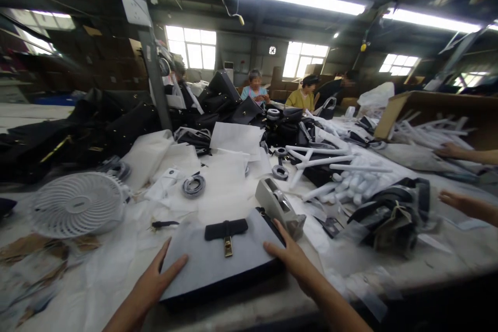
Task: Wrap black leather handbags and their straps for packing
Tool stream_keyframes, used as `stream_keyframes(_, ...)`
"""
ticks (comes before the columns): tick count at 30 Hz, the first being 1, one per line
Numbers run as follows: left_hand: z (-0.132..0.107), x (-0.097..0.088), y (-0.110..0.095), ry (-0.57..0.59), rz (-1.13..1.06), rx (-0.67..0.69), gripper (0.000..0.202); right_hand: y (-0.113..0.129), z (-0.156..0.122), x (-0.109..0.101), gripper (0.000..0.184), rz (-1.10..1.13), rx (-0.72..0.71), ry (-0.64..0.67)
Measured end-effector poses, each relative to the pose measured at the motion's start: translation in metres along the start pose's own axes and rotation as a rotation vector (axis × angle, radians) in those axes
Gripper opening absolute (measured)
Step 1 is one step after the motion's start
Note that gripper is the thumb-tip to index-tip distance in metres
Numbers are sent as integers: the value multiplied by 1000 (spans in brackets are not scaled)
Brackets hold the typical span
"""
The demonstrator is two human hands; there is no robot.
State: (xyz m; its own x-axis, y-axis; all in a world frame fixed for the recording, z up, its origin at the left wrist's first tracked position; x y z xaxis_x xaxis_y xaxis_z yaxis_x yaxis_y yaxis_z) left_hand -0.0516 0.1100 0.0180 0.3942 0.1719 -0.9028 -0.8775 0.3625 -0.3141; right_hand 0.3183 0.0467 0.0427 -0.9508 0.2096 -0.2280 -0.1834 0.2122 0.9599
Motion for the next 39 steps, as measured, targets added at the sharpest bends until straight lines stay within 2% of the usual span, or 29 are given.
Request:
stream_keyframes(3,-1,-9,-1,-53,-1,-159,57,0,-1,2,81,9,-60,-11)
stream_keyframes(6,-2,-32,-24,-131,190,-110,72,-2,-3,5,76,-158,-192,-55)
stream_keyframes(8,0,-54,-54,-220,328,74,71,8,-8,8,71,-342,-333,-106)
stream_keyframes(9,1,-60,-73,-230,364,227,65,18,-12,11,67,-448,-424,-131)
stream_keyframes(11,-1,-58,-108,-132,341,605,61,42,-22,23,63,-653,-646,-106)
stream_keyframes(12,-4,-54,-119,-65,297,752,63,53,-28,32,63,-729,-769,-43)
stream_keyframes(13,-6,-51,-124,-11,245,842,63,61,-34,41,63,-775,-887,55)
stream_keyframes(15,-5,-45,-123,33,155,852,60,67,-44,55,56,-788,-1038,274)
stream_keyframes(17,-6,-42,-115,47,117,782,56,65,-49,57,47,-740,-1063,394)
stream_keyframes(19,-12,-42,-112,67,125,752,53,60,-51,53,50,-704,-1027,440)
stream_keyframes(23,-25,-48,-124,97,257,733,52,59,-61,48,60,-723,-939,527)
stream_keyframes(26,-29,-43,-132,-11,394,774,53,58,-65,51,61,-782,-875,566)
stream_keyframes(29,-37,-23,-128,-174,503,867,48,38,-63,59,59,-871,-885,591)
stream_keyframes(32,-49,-3,-119,-281,561,891,50,8,-60,65,60,-924,-924,547)
stream_keyframes(34,-53,2,-116,-330,577,854,53,-6,-60,66,62,-933,-961,498)
stream_keyframes(36,-54,1,-120,-382,584,853,52,-11,-60,66,61,-949,-1017,449)
stream_keyframes(39,-51,-1,-131,-471,569,933,34,-6,-63,66,54,-1003,-1181,352)
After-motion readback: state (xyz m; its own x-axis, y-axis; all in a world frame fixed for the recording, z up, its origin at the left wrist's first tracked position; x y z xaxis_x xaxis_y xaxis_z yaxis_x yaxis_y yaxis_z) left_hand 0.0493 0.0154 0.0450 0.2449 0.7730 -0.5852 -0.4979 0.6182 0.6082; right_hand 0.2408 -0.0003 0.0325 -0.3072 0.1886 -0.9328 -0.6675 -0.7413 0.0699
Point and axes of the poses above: each hand's wrist, its own z-axis towards the middle knuckle, its own x-axis out of the palm, y = z × x, the point moved 7 cm from there along z, towards the middle knuckle, and after that the axes turned 12 degrees about z, right-handed, at the moved point
